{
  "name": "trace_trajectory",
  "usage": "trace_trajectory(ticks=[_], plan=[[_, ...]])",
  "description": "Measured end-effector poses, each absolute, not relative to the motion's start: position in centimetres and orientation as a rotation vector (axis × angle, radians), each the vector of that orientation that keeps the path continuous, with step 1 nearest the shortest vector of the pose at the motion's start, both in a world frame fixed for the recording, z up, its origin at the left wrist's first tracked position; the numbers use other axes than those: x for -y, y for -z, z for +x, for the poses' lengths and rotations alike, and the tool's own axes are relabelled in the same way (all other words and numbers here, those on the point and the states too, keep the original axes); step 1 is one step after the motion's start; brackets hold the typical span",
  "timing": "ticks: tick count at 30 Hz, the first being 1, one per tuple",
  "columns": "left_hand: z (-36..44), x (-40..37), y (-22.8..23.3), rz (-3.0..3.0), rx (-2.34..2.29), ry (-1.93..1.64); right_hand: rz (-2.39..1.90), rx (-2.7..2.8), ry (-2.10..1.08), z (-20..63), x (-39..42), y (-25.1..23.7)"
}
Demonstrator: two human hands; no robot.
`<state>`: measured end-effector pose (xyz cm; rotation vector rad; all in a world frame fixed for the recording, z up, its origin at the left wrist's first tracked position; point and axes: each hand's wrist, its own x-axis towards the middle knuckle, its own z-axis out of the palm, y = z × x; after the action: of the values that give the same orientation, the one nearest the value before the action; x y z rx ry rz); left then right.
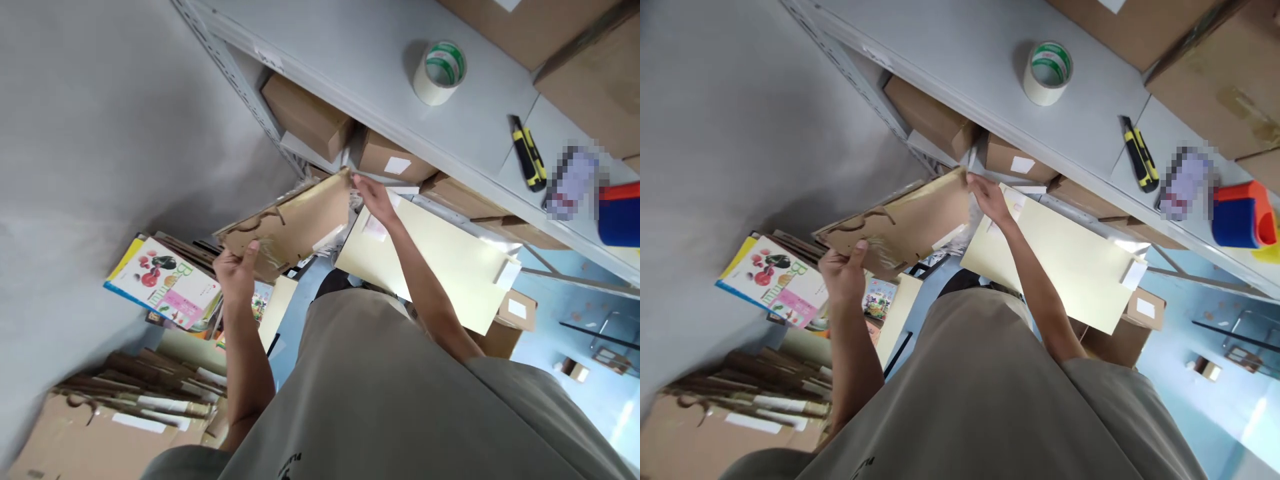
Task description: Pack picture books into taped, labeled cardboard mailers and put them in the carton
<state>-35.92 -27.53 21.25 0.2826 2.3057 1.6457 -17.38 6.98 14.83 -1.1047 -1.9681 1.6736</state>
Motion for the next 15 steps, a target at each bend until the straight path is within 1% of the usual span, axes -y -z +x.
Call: trace_trajectory(ticks=[4, 9, 12, 15], plan=[[-32.1, 22.6, -19.5, 0.463, -2.068, -1.518, -1.161, 1.708, -1.651, -5.4, -5.3, -14.8], [-24.0, 16.6, -16.4, 0.746, -1.833, -1.296, -1.278, 1.522, -1.59, 10.7, -3.2, -15.6], [-18.6, 13.3, -14.2, 0.903, -1.763, -1.224, -1.362, 1.496, -1.531, 18.4, -1.3, -15.8], [-13.8, 10.9, -12.2, 1.064, -1.668, -1.125, -1.463, 1.524, -1.387, 24.4, 0.3, -15.3]])
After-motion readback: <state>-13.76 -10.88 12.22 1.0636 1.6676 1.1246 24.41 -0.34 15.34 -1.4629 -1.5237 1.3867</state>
